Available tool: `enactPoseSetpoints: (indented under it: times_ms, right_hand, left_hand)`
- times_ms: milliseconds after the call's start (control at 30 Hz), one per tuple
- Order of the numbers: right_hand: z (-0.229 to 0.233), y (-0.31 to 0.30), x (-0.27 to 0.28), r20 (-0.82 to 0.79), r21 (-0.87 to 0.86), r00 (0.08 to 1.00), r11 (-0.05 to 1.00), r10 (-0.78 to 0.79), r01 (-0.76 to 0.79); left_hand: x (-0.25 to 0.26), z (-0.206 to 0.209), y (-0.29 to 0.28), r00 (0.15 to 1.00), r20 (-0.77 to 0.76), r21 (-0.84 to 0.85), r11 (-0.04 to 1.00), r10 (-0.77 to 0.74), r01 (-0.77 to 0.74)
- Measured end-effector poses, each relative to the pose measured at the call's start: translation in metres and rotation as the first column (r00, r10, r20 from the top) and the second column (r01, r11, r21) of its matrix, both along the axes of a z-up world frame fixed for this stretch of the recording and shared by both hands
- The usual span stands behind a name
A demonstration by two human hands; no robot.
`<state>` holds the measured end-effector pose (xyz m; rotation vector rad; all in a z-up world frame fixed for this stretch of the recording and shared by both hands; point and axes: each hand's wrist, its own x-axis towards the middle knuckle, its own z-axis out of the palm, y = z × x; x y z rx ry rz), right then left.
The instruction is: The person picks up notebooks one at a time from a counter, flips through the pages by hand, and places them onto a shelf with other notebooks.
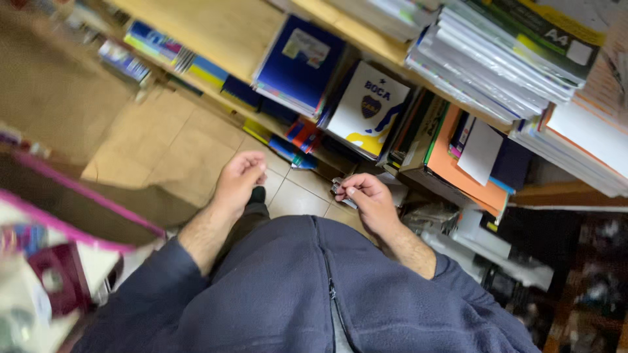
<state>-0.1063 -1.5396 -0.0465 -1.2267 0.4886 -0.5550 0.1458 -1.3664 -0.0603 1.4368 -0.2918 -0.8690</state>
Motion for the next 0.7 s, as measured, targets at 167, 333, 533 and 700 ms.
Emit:
enactPoseSetpoints:
  times_ms: [167,333,533,700]
  right_hand:
    - [-0.015,0.048,-0.033,0.011,0.103,0.978,0.972,0.210,-0.210]
    - [-0.008,0.099,-0.039,0.044,0.112,0.902,0.895,0.430,-0.432]
    - [0.008,0.203,-0.034,0.073,0.087,0.787,0.782,0.613,-0.617]
    - [0.011,0.317,-0.044,0.098,-0.027,0.620,0.624,0.779,-0.781]
  left_hand:
    - [-0.110,0.009,0.103,0.968,-0.175,-0.022,0.982,0.179,-0.185]
    - [-0.185,0.012,0.198,0.915,-0.178,-0.029,0.927,0.362,-0.373]
    - [-0.242,0.012,0.318,0.789,-0.028,-0.106,0.783,0.613,-0.612]
    - [-0.299,0.029,0.432,0.632,-0.001,-0.179,0.622,0.775,-0.763]
